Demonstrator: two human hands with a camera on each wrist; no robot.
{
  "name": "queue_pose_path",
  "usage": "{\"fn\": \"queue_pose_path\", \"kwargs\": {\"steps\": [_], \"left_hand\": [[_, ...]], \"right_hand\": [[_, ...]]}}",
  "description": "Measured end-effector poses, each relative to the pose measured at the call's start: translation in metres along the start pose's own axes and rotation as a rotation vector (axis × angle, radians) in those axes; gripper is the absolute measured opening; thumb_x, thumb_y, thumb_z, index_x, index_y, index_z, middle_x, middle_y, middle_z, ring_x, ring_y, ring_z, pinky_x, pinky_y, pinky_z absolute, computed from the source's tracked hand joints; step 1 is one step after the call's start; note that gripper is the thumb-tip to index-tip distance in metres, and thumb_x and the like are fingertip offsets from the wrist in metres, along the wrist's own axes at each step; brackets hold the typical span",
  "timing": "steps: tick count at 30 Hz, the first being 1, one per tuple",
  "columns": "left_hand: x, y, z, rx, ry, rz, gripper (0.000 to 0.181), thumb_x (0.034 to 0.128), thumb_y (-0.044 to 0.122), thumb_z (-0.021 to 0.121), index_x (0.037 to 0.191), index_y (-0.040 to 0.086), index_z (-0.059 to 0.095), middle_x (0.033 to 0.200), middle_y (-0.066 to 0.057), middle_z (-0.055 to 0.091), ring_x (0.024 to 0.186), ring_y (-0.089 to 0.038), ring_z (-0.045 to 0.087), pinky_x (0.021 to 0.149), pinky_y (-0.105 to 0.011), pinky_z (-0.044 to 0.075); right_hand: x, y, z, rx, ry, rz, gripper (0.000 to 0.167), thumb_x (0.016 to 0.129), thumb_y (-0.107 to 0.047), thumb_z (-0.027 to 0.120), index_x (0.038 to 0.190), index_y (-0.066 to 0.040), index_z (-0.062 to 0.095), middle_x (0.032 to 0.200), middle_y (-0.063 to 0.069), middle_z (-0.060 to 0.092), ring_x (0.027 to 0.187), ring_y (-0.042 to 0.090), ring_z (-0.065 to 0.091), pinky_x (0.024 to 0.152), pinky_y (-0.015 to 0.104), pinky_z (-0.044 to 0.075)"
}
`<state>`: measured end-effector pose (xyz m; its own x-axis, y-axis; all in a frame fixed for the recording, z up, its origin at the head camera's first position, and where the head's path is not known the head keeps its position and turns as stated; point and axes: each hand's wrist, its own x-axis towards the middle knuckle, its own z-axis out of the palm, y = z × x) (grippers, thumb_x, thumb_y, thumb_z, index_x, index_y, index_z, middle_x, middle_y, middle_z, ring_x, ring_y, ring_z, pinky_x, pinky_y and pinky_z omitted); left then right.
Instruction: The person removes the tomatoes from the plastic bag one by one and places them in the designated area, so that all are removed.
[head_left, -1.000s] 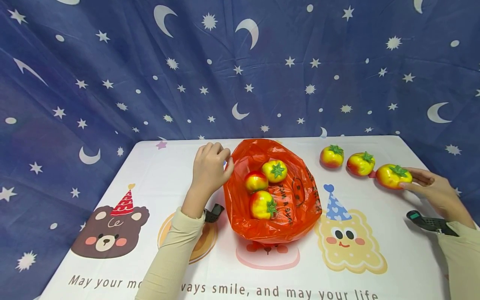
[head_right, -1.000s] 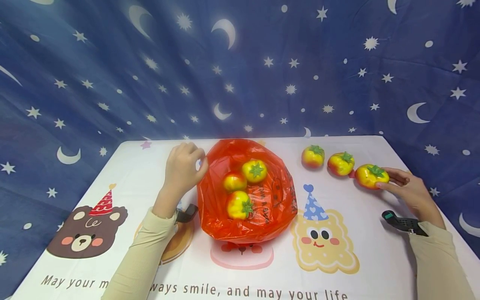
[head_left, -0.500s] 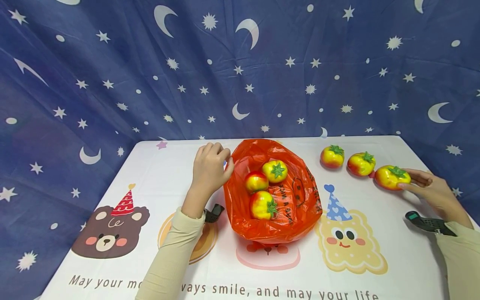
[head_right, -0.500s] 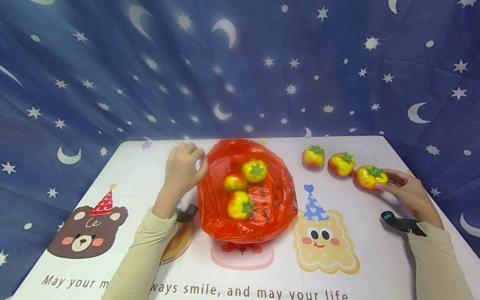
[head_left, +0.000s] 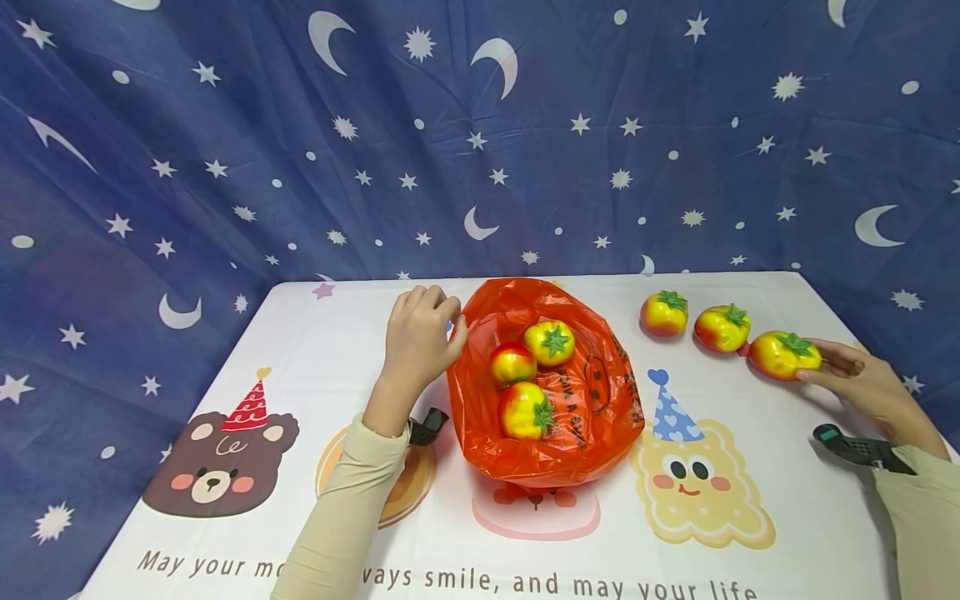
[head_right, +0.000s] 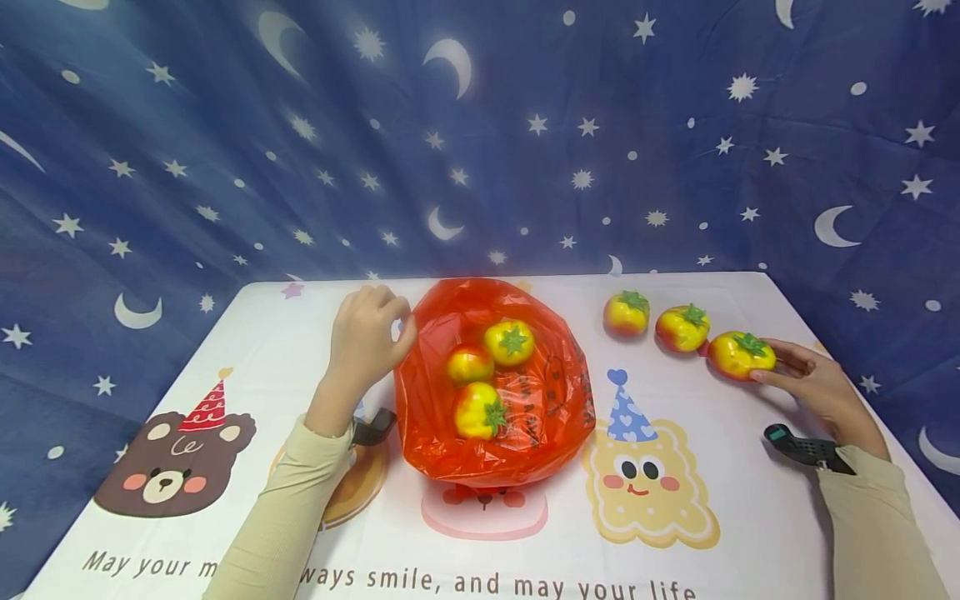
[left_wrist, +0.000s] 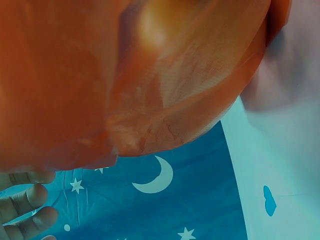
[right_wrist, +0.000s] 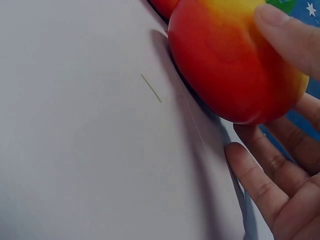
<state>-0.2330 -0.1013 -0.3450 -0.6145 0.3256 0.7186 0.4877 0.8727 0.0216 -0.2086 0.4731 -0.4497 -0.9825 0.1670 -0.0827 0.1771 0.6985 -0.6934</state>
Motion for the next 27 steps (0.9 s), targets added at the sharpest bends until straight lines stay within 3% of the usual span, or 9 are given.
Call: {"fn": "queue_pose_path", "kwargs": {"steps": [1, 4, 12, 17, 22, 27], "left_hand": [[0.0001, 0.0, 0.0, 0.0, -0.001, 0.0, 0.011, 0.0797, 0.012, 0.06, 0.07, 0.007, 0.06, 0.072, -0.007, 0.055, 0.071, -0.025, 0.051, 0.077, -0.04, 0.046], [0.0003, 0.0, -0.0002, 0.001, -0.004, -0.002, 0.011, 0.0799, 0.012, 0.06, 0.07, 0.007, 0.06, 0.072, -0.007, 0.055, 0.071, -0.025, 0.051, 0.077, -0.04, 0.045], [0.0002, 0.0006, -0.0008, 0.002, -0.007, -0.003, 0.011, 0.0794, 0.012, 0.06, 0.07, 0.007, 0.059, 0.072, -0.006, 0.054, 0.071, -0.025, 0.051, 0.077, -0.04, 0.044], [-0.0001, 0.0007, -0.001, 0.0, -0.008, -0.002, 0.011, 0.0795, 0.012, 0.06, 0.07, 0.007, 0.059, 0.072, -0.006, 0.054, 0.071, -0.025, 0.051, 0.077, -0.04, 0.045], [-0.0006, 0.0009, -0.0009, 0.001, -0.004, 0.002, 0.011, 0.0793, 0.012, 0.06, 0.07, 0.007, 0.059, 0.072, -0.006, 0.054, 0.07, -0.025, 0.051, 0.076, -0.04, 0.045], [0.0001, 0.001, -0.001, 0.0, 0.004, 0.007, 0.011, 0.0789, 0.012, 0.06, 0.07, 0.007, 0.059, 0.072, -0.006, 0.054, 0.069, -0.025, 0.05, 0.076, -0.04, 0.045]], "right_hand": [[-0.0003, -0.0006, -0.0003, 0.0, -0.008, -0.001, 0.082, 0.088, -0.045, 0.057, 0.149, -0.005, 0.019, 0.153, 0.014, 0.026, 0.129, 0.013, 0.038, 0.106, 0.017, 0.027], [-0.0013, -0.0032, -0.0006, 0.003, -0.029, 0.006, 0.082, 0.089, -0.044, 0.056, 0.149, -0.005, 0.016, 0.154, 0.024, 0.017, 0.137, 0.036, 0.025, 0.108, 0.021, 0.025], [-0.0028, -0.0067, -0.0018, -0.016, -0.038, 0.011, 0.083, 0.089, -0.045, 0.056, 0.15, -0.005, 0.015, 0.152, 0.029, 0.015, 0.128, 0.038, 0.028, 0.111, 0.039, 0.024], [-0.0025, -0.0052, -0.0015, -0.026, -0.039, -0.002, 0.083, 0.089, -0.044, 0.056, 0.15, -0.006, 0.015, 0.152, 0.028, 0.017, 0.123, 0.033, 0.031, 0.11, 0.033, 0.028], [-0.0036, -0.0048, -0.0016, 0.004, -0.064, 0.002, 0.082, 0.09, -0.043, 0.056, 0.151, -0.009, 0.012, 0.152, 0.03, 0.013, 0.132, 0.041, 0.024, 0.106, 0.02, 0.029], [-0.0037, -0.0061, -0.0033, 0.013, -0.086, 0.016, 0.085, 0.09, -0.043, 0.056, 0.151, -0.008, 0.008, 0.15, 0.034, 0.01, 0.134, 0.049, 0.018, 0.108, 0.032, 0.027]]}}
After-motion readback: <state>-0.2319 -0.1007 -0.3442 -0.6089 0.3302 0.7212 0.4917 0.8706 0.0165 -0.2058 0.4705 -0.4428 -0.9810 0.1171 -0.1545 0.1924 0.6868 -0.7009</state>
